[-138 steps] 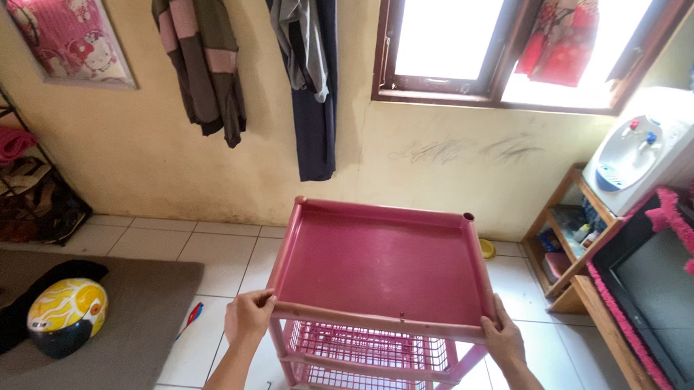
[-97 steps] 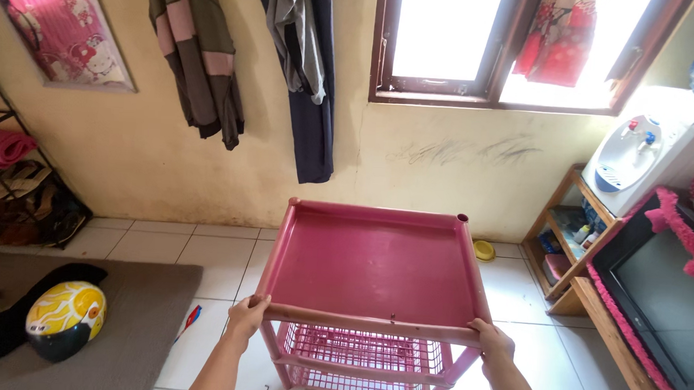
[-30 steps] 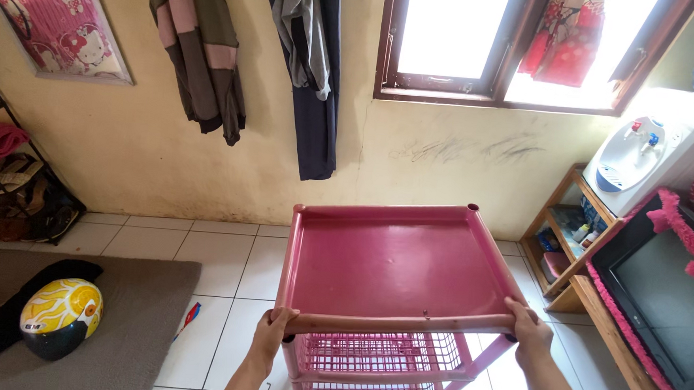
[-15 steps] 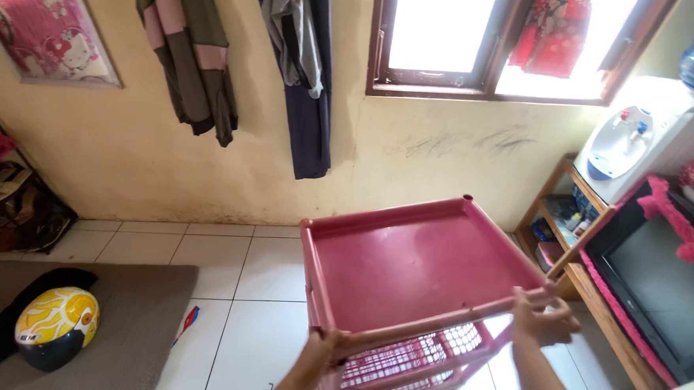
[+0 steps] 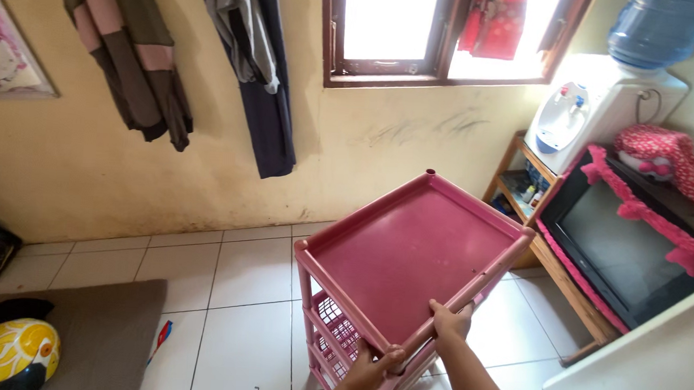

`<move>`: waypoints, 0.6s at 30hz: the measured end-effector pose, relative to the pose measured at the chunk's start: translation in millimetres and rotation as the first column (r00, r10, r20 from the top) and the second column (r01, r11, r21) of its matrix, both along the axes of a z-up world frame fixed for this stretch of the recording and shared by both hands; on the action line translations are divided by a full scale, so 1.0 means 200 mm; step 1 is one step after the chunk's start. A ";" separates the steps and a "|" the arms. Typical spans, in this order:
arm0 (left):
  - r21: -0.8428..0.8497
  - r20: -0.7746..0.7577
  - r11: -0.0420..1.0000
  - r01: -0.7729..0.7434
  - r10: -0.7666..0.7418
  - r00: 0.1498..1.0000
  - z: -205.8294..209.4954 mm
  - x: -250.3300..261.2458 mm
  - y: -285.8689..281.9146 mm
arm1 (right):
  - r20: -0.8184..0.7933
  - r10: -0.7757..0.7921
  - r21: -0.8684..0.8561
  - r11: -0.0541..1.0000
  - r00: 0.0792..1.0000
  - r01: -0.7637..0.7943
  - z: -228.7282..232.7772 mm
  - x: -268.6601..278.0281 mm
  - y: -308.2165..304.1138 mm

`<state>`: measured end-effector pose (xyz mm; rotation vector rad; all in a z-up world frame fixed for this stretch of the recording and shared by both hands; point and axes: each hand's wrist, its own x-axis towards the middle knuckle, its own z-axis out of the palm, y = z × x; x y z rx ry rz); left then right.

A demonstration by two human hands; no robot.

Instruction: The person disassembles a pink plastic shelving unit by hand. They remove the top tray, then detach the vertical support poles from the basket sections one by one, placing the removed parts onto the tray on the floor.

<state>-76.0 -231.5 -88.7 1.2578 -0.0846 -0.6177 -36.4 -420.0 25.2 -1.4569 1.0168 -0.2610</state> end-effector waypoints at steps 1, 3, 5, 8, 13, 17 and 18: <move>0.012 0.051 0.999 0.031 -0.031 0.998 -0.02 0.06 0.03 | -0.012 -0.013 0.013 1.000 1.000 0.014 -0.02 0.00 -0.02; 0.038 0.153 0.995 0.090 -0.095 0.984 -0.04 0.18 0.14 | 0.011 -0.010 0.011 1.000 1.000 0.010 -0.07 -0.01 -0.06; 0.454 -0.132 0.862 -0.225 0.314 0.940 0.01 0.33 0.30 | 0.079 0.024 -0.021 1.000 0.997 -0.022 -0.12 -0.02 -0.10; 0.542 0.190 0.603 -0.585 0.591 0.784 0.20 0.56 0.56 | 0.081 0.118 -0.019 0.993 0.990 -0.117 -0.15 -0.05 -0.14; 0.601 0.215 0.632 -0.489 0.461 0.861 0.50 0.75 0.67 | 0.056 0.047 0.075 0.996 0.997 -0.051 -0.14 -0.11 0.02; 0.552 0.219 0.714 -0.430 0.373 0.901 0.55 0.80 0.62 | 0.003 0.167 0.097 0.981 0.986 -0.166 -0.10 -0.31 0.22; 0.520 0.221 0.730 -0.444 0.387 0.895 0.54 0.80 0.61 | -0.047 0.167 0.151 0.976 0.985 -0.158 -0.09 -0.35 0.26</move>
